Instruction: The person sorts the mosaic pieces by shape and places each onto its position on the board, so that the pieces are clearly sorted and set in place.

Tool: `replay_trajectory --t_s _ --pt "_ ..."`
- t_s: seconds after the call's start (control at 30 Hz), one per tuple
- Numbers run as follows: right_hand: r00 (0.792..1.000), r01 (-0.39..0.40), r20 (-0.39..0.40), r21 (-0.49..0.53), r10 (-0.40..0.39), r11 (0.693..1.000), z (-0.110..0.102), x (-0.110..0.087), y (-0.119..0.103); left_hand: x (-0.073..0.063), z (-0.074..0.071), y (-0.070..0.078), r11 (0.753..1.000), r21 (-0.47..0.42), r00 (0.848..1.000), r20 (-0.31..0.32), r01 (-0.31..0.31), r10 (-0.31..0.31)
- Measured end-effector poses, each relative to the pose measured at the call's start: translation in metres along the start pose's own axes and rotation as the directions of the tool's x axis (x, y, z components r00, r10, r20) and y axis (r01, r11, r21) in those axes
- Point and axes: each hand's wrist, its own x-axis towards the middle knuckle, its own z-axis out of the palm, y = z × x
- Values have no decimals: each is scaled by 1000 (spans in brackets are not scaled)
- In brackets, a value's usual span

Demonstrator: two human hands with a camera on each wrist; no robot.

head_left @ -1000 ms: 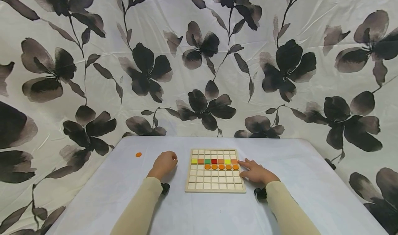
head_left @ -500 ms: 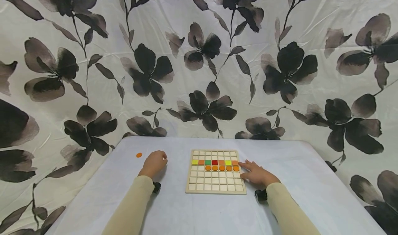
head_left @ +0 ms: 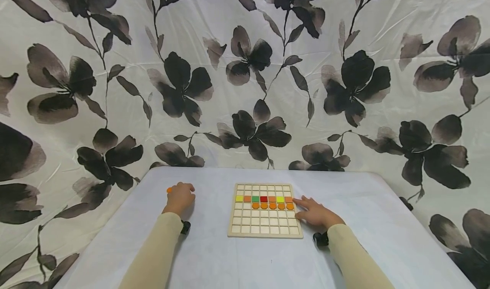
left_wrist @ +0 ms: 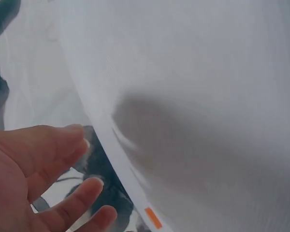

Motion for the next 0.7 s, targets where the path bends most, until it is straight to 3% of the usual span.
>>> replay_trajectory --t_s 0.3,0.7 --pt "1000 -13 -4 16 13 1000 1 3 1 4 -6 -12 994 -85 998 8 64 -64" --pt "1000 -6 -10 -22 6 1000 0 3 1 14 -3 -32 986 -145 996 47 88 -82"
